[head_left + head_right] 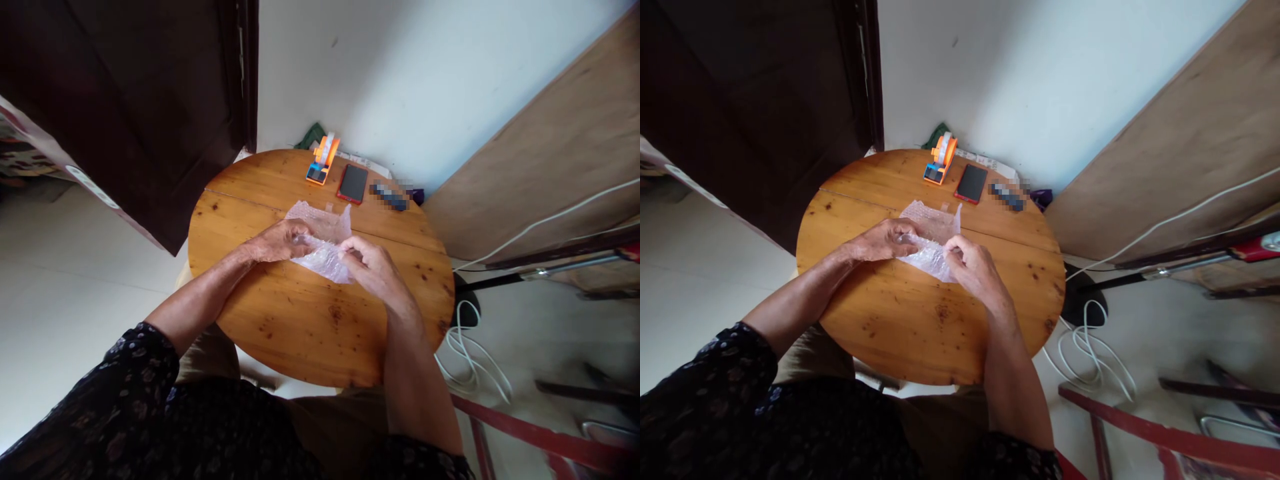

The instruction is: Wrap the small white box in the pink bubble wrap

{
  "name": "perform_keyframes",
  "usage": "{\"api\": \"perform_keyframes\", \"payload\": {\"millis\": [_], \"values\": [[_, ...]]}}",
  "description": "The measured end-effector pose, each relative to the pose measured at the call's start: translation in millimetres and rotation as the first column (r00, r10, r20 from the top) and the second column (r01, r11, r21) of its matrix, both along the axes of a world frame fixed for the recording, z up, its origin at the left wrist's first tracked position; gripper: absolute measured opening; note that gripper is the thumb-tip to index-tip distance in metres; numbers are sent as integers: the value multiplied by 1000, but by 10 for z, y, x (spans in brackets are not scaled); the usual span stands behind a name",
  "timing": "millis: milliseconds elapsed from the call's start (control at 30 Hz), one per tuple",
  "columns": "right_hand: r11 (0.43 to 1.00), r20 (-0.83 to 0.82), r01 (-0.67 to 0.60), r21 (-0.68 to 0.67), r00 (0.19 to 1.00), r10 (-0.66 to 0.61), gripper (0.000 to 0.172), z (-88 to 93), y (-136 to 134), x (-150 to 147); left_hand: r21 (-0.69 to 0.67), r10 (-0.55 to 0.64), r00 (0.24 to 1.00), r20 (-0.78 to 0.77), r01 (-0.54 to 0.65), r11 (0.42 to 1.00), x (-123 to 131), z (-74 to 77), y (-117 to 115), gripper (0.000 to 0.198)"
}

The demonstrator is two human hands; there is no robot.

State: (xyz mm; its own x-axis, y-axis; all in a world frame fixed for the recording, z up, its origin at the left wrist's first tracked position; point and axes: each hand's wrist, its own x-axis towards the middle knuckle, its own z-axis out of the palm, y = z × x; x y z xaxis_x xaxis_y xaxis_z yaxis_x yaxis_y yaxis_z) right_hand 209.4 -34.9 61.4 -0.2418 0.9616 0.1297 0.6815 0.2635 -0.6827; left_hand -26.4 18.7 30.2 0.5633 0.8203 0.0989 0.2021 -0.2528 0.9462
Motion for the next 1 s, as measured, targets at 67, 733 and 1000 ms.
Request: {"api": "perform_keyframes", "payload": {"millis": [67, 733, 1000], "values": [[999, -28, 38, -5, 999, -38, 15, -12, 15, -4, -37, 35, 999, 2, -35, 999, 23, -24, -7, 20], [996, 67, 8, -88, 998, -2, 29, -137, 111, 62, -129, 146, 986, -75, -154, 980, 84, 106, -47, 18], [991, 193, 116, 65, 973, -127, 34, -242, 172, 61, -85, 158, 981, -110, -167, 982, 73, 111, -22, 14]]}}
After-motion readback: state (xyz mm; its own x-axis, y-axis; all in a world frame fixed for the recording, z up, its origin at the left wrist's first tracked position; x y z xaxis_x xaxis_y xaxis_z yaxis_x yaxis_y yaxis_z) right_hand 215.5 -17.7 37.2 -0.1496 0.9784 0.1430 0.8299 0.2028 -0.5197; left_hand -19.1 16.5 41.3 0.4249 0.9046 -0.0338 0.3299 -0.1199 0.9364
